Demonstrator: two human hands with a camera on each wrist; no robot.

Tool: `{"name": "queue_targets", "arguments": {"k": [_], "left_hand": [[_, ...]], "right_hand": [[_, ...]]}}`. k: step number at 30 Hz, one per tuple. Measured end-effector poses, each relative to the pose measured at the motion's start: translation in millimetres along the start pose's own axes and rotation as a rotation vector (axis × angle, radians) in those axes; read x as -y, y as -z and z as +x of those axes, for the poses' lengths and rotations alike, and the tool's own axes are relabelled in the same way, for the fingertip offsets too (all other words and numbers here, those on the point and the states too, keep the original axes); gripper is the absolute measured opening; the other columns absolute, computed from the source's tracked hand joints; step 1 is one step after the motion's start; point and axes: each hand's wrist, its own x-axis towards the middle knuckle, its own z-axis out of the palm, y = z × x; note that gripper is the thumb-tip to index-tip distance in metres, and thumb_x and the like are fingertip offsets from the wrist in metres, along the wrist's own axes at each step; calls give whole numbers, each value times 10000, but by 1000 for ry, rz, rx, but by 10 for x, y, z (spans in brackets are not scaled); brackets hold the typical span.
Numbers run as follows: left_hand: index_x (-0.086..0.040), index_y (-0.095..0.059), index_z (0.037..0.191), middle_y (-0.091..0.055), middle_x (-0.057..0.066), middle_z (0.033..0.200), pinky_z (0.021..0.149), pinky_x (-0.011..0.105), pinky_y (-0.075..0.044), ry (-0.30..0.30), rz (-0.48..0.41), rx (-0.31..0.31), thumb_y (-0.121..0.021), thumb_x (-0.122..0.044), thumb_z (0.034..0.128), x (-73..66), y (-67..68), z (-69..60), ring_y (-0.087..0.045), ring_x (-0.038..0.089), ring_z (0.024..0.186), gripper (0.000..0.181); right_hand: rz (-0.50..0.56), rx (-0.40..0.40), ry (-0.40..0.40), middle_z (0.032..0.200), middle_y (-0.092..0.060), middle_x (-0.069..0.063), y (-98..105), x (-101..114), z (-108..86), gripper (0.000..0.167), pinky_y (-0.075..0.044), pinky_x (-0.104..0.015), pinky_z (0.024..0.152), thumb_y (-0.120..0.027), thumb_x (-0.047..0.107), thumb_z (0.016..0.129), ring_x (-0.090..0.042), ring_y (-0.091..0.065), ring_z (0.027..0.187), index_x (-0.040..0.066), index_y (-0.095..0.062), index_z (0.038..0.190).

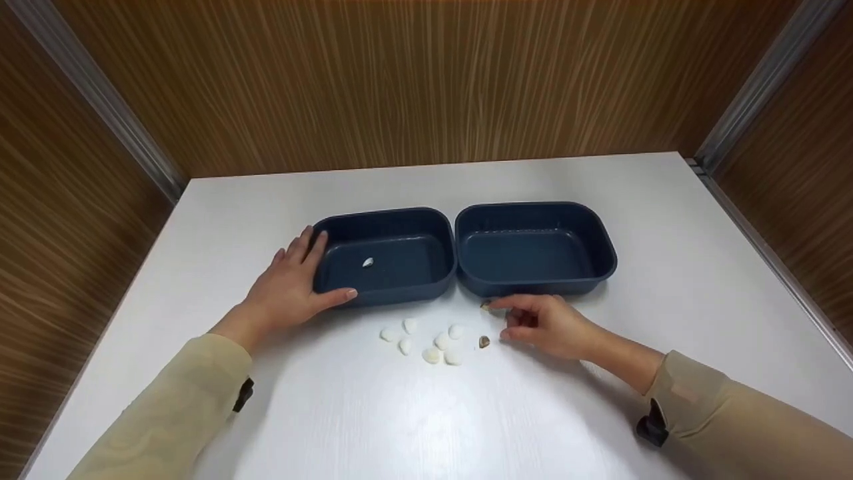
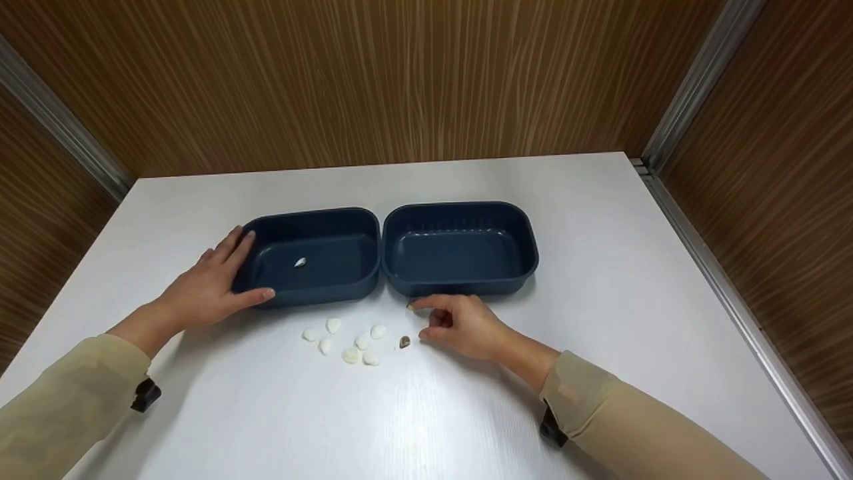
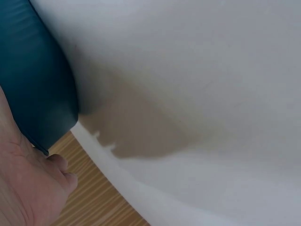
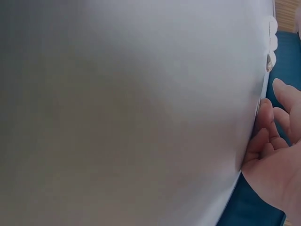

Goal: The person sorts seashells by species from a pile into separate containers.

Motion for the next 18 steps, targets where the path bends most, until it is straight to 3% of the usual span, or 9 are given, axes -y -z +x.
{"name": "queue_targets", "arguments": {"k": [12, 18], "left_hand": [[-122, -19, 1713, 39, 175, 1772, 1293, 572, -83, 5, -2, -4, -443, -957, 847, -1, 8, -1, -103, 434, 1610, 1275], [-104, -25, 1710, 37, 187, 1769, 1297, 562, -60, -12, -6, -5, -461, -928, 873, 1, 6, -18, -103, 413, 1615, 1253]], "right_hand": [[-27, -7, 34, 840, -616, 34, -31, -26, 30, 387, -439, -202, 657, -816, 121, 954, -108, -543, 742, 66, -727, 1326], [-31, 6, 13, 837, -603, 45, -43, -27, 29, 425, -437, -199, 655, -822, 119, 945, -109, -540, 744, 52, -709, 1349]]}}
